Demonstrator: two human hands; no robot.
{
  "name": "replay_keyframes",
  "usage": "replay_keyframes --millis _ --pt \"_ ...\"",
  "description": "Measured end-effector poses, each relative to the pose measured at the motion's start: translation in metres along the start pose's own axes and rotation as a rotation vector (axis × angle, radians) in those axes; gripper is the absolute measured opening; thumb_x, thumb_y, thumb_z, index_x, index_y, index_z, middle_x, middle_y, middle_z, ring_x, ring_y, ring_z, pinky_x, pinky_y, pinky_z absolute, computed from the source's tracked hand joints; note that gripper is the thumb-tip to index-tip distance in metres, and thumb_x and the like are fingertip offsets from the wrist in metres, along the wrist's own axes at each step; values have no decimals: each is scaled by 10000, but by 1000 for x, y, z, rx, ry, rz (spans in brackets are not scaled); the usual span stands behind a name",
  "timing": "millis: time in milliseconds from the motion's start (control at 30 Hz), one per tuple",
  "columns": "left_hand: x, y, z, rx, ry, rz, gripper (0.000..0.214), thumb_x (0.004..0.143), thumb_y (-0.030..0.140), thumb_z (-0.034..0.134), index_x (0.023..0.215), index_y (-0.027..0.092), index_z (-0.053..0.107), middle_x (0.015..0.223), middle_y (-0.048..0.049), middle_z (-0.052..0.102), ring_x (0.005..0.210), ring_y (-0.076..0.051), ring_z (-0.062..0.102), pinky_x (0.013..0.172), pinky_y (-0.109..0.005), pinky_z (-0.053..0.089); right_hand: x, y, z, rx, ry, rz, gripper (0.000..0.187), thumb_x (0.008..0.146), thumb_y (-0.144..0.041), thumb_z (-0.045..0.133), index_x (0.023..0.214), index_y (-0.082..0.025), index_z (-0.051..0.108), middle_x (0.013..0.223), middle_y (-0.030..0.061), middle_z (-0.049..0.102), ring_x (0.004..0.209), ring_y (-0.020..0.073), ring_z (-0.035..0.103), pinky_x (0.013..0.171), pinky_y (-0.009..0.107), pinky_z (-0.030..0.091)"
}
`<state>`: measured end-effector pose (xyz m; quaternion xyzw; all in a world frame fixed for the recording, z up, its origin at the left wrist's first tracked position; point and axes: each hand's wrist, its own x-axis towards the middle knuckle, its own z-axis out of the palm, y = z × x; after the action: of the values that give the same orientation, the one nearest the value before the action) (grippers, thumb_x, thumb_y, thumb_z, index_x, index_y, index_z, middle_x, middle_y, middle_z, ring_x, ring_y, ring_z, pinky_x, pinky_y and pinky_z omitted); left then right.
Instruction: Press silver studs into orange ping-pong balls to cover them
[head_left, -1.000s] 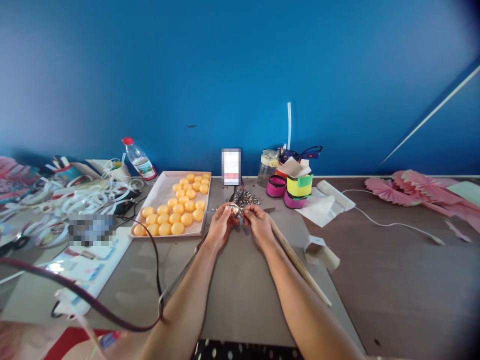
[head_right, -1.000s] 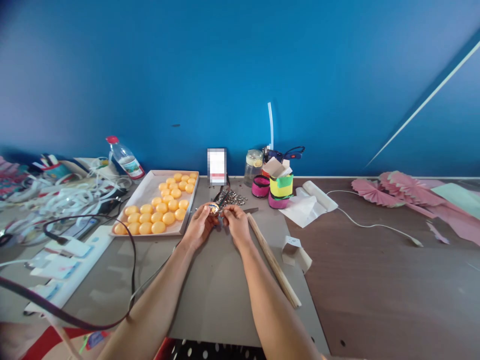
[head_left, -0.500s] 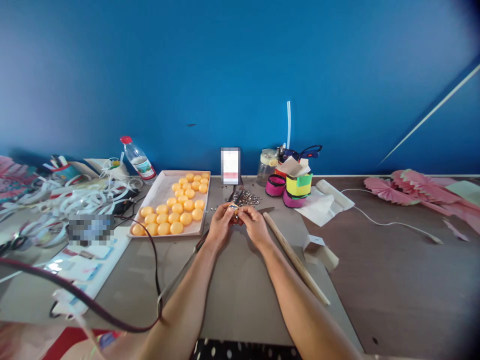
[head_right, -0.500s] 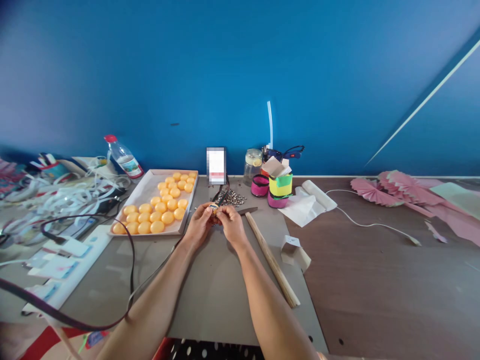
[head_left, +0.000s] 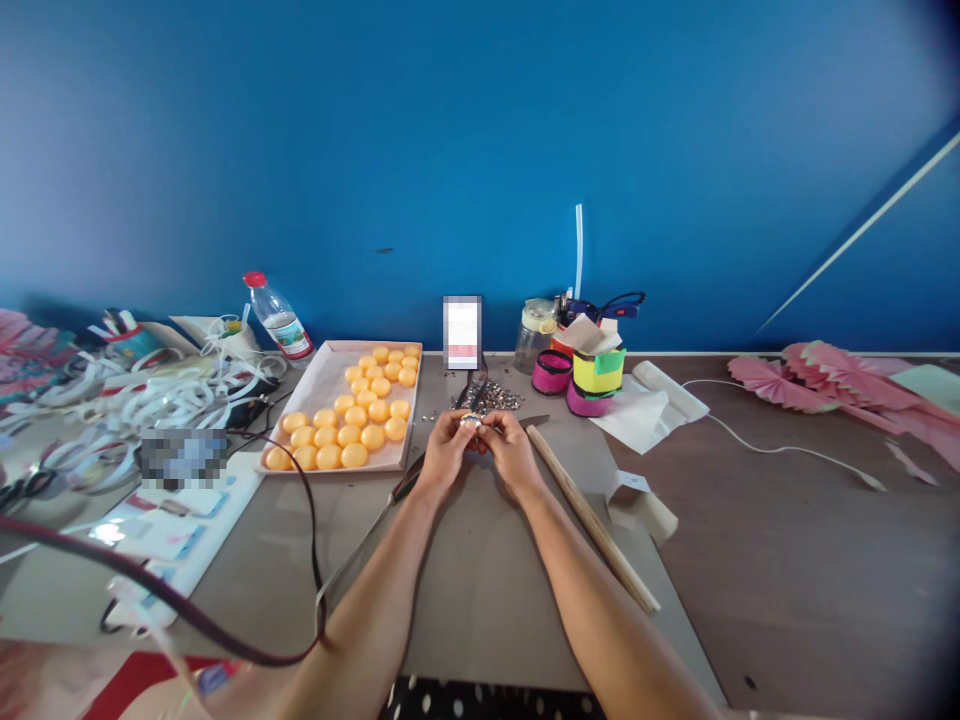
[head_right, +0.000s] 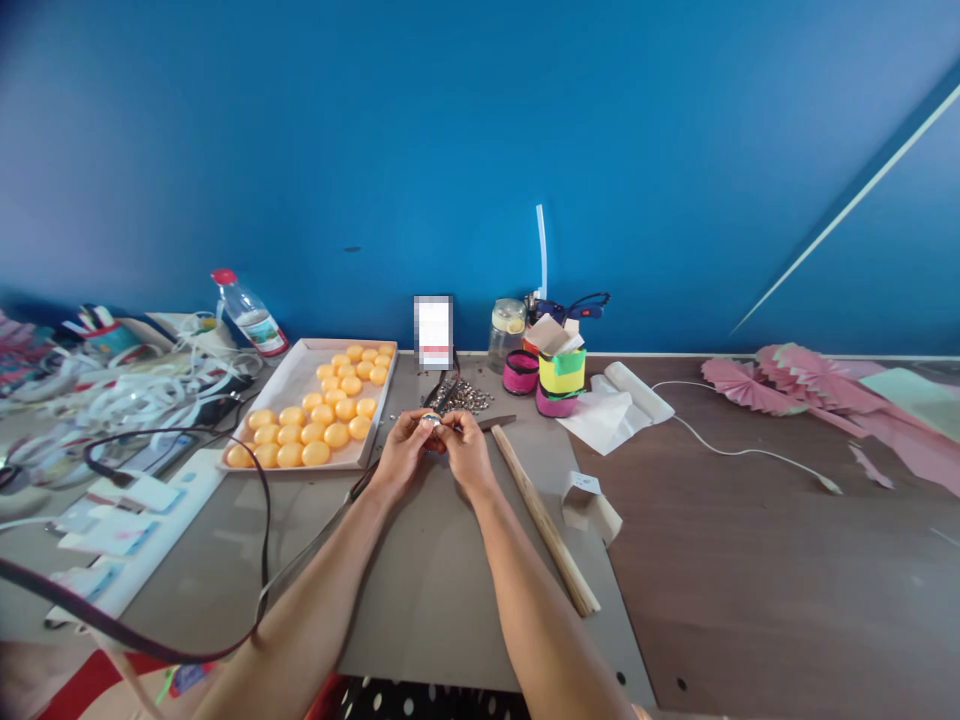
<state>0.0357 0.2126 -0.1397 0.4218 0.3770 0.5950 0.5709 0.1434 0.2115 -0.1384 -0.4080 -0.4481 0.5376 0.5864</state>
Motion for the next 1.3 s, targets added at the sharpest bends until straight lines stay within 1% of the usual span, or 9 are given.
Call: replay_keyframes --millis 167,300,367,433,567,800,967,1100,1300 --pt "3 -1 -4 -30 1 -10 370 741 451 695 951 161 602 764 3 610 579 -98 557 566 -242 454 6 7 -10 -81 65 -66 210 792 -428 525 809 -219 540 582 -43 484 542 138 474 566 273 423" --pt "4 3 -6 -92 35 -32 407 753 506 665 967 167 598 767 12 590 529 -82 524 521 -232 424 6 10 -21 -667 178 -242 259 813 -243 490 1006 -165 645 922 90 610 807 199 576 775 332 452" --pt "4 4 -6 -108 36 -29 415 750 521 662 955 166 595 746 16 584 527 -83 520 525 -234 424 3 9 -20 -967 117 -264 327 807 -163 491 1096 -161 645 1058 131 602 925 223 577 836 334 431" --pt "4 4 -6 -105 32 -21 415 746 527 663 935 164 596 722 17 578 527 -85 519 523 -231 417 0 5 -16 -1185 26 -238 336 819 -130 485 1108 -177 650 1046 132 616 943 229 578 822 321 420" --pt "4 3 -4 -101 32 -28 421 737 529 669 936 165 601 713 19 577 517 -84 515 508 -226 408 -1 2 -9 -1314 -10 -201 252 832 -111 471 968 -177 673 964 110 646 936 218 583 795 296 403" --pt "3 4 -3 -83 40 -39 437 707 525 698 935 162 613 728 11 594 525 -83 517 508 -222 413 2 10 -12 -1187 70 -260 169 826 -149 470 791 -181 632 878 93 641 822 201 583 745 293 400" --pt "4 2 -6 -94 31 -48 403 724 487 699 965 174 618 760 9 598 547 -85 532 504 -220 425 4 8 -12 -682 230 -215 75 772 -190 498 783 -195 572 752 46 625 700 183 569 675 292 425" --pt "4 3 -5 -108 20 -61 398 725 446 713 1006 180 622 812 -5 622 580 -86 545 541 -221 444 7 2 -9 -173 129 -56 134 744 -343 589 749 -218 543 539 -46 515 487 129 460 501 252 361" --pt "3 7 -4 -150 -10 -76 401 721 427 719 1026 183 628 848 -16 644 626 -103 568 614 -254 463 7 -2 -4 198 10 45 224 660 -384 672 762 -195 610 533 -42 553 511 116 489 568 268 414"
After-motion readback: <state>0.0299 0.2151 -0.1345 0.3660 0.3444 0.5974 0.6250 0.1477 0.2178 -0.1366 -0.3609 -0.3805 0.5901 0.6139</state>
